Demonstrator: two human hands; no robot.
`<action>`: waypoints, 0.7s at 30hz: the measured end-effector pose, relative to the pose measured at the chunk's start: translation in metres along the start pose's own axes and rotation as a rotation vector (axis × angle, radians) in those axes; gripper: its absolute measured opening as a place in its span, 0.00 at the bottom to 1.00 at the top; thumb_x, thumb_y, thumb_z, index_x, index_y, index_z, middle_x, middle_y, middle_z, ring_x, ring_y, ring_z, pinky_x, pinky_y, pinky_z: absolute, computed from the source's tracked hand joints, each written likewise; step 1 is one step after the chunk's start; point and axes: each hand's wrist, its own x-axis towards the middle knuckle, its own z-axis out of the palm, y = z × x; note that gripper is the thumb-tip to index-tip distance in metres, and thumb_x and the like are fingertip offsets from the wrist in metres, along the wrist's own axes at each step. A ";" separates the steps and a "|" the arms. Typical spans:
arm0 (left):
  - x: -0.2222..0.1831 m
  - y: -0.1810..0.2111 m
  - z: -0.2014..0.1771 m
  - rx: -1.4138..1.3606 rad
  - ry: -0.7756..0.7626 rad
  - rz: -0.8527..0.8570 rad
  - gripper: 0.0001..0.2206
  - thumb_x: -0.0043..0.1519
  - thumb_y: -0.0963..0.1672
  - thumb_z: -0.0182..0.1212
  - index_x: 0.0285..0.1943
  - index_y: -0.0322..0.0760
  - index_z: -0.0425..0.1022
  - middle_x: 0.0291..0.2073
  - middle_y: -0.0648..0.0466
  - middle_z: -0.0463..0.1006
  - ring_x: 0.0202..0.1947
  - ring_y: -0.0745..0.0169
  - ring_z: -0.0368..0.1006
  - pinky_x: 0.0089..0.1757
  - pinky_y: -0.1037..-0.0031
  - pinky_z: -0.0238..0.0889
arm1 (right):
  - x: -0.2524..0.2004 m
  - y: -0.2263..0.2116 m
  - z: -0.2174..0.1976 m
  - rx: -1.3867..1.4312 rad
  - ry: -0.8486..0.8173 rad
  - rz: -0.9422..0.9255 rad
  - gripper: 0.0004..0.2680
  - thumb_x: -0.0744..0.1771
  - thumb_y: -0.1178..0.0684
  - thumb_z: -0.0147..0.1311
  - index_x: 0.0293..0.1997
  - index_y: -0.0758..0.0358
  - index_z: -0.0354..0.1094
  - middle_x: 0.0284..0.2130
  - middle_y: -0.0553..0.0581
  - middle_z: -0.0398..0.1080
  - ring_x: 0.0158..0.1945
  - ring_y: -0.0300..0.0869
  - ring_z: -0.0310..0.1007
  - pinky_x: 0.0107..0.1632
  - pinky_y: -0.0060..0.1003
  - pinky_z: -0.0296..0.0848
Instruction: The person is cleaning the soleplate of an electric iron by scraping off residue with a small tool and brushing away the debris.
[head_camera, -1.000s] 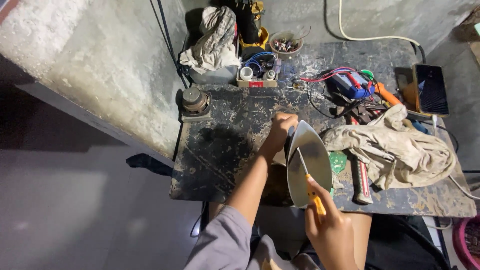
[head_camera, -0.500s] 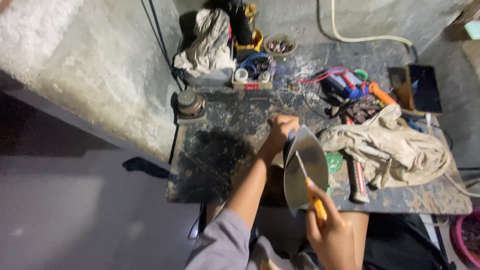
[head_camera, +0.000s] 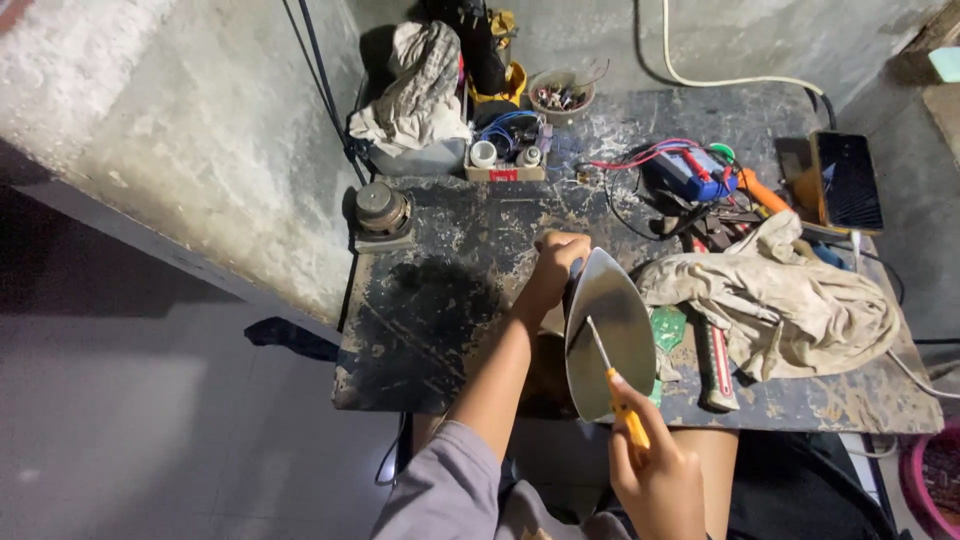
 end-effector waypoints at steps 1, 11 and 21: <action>-0.001 -0.004 -0.002 0.005 0.008 -0.024 0.16 0.54 0.43 0.47 0.12 0.45 0.52 0.11 0.62 0.50 0.17 0.71 0.44 0.26 0.73 0.39 | 0.005 -0.003 0.000 -0.014 -0.031 -0.026 0.19 0.65 0.53 0.52 0.63 0.31 0.66 0.11 0.51 0.66 0.11 0.36 0.58 0.24 0.27 0.59; -0.002 -0.009 -0.017 -0.220 0.124 -0.157 0.19 0.62 0.45 0.52 0.15 0.47 0.59 0.11 0.63 0.59 0.12 0.70 0.54 0.20 0.72 0.44 | -0.009 0.008 0.019 -0.158 0.005 0.187 0.21 0.62 0.48 0.52 0.59 0.13 0.67 0.13 0.55 0.66 0.16 0.52 0.72 0.28 0.37 0.70; 0.011 -0.014 -0.010 -0.014 0.083 -0.114 0.17 0.56 0.42 0.50 0.17 0.50 0.48 0.15 0.66 0.48 0.21 0.75 0.42 0.26 0.70 0.33 | 0.037 -0.047 -0.004 -0.097 0.042 0.231 0.19 0.65 0.49 0.50 0.57 0.16 0.71 0.14 0.49 0.73 0.15 0.32 0.69 0.28 0.21 0.68</action>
